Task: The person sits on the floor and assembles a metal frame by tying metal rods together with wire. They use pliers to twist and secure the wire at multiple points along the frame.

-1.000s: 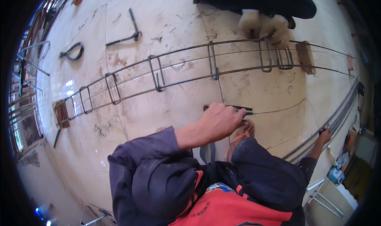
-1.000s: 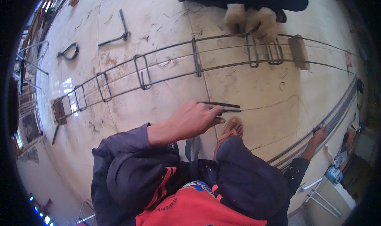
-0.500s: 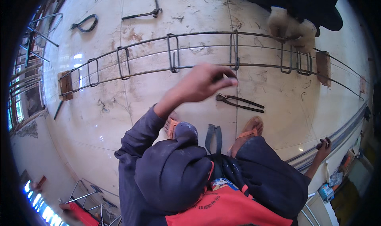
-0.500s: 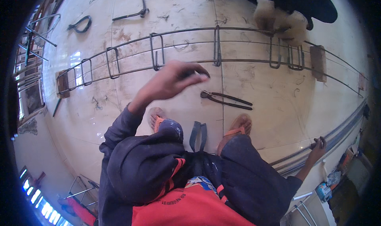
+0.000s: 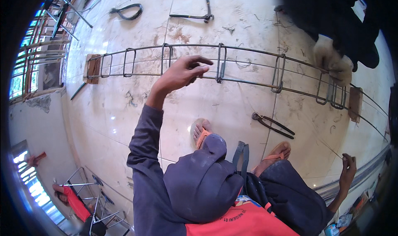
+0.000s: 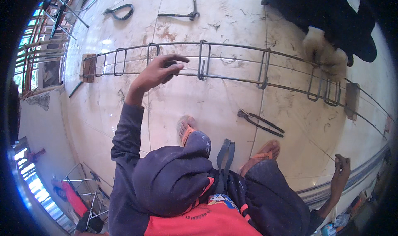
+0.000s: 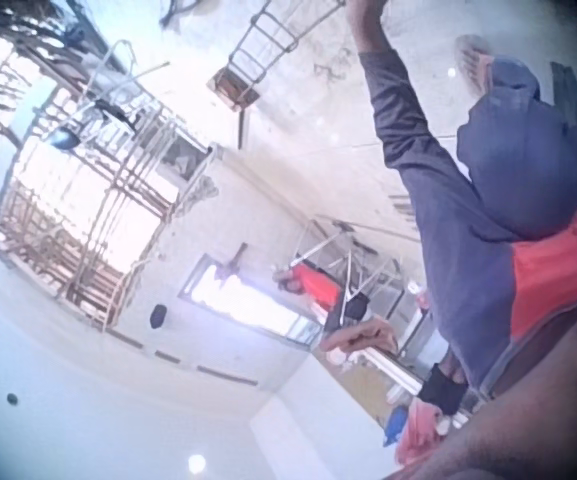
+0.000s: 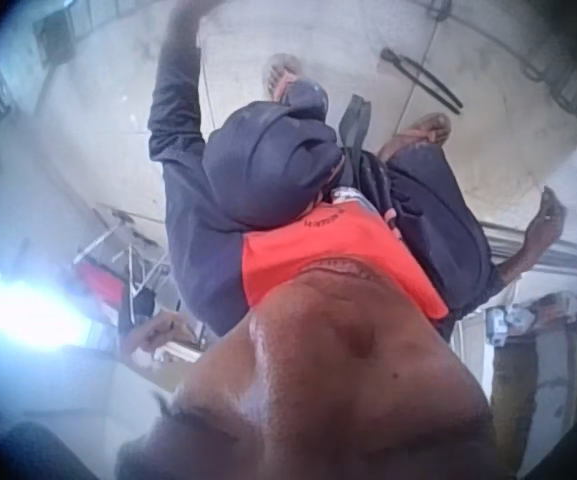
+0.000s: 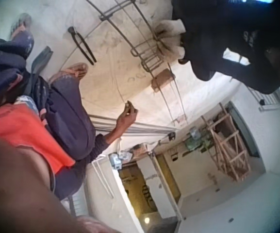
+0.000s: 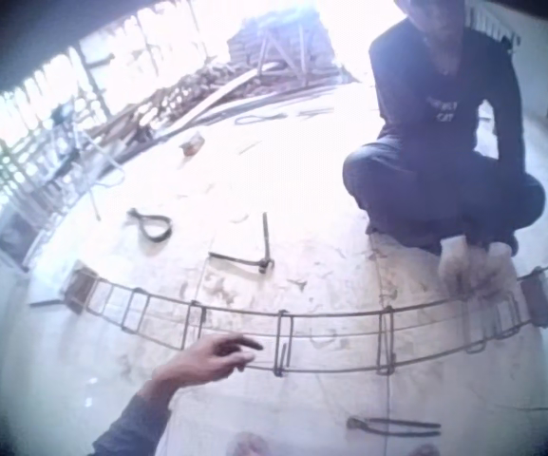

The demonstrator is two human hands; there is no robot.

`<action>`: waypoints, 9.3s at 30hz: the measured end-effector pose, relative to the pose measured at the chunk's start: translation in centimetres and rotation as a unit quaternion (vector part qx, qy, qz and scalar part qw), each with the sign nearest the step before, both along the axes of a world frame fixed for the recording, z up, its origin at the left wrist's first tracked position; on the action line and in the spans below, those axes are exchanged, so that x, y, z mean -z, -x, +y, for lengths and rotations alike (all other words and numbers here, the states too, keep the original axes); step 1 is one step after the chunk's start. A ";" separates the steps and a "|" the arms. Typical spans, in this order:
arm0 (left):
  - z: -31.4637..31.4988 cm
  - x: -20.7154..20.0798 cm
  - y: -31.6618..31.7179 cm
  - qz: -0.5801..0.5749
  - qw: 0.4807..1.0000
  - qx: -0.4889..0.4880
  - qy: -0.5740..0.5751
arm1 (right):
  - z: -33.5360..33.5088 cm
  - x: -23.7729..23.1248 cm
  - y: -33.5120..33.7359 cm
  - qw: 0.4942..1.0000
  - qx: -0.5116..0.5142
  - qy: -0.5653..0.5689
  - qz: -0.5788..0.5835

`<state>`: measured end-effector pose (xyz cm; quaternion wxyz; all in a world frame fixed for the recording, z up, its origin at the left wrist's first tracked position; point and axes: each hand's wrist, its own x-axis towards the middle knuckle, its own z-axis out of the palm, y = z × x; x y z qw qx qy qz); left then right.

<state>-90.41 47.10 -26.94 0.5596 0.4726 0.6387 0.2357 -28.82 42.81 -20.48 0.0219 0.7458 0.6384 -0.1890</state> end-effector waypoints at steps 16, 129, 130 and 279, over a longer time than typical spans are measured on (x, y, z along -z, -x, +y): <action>-5.7 2.5 11.7 0.429 0.771 -0.366 -0.295 | 3.5 -0.1 10.6 0.886 -0.137 -0.223 0.383; 3.2 -1.8 8.4 -0.497 0.665 -0.439 -0.343 | 8.4 -10.5 51.1 0.706 -0.700 0.063 0.088; 2.8 -3.2 8.5 -0.496 0.664 -0.446 -0.337 | 8.4 -11.5 50.8 0.727 -0.668 0.028 0.153; -5.4 -17.8 0.9 0.337 0.867 -0.134 -0.343 | 14.1 -13.2 45.2 0.648 -0.533 -0.171 0.517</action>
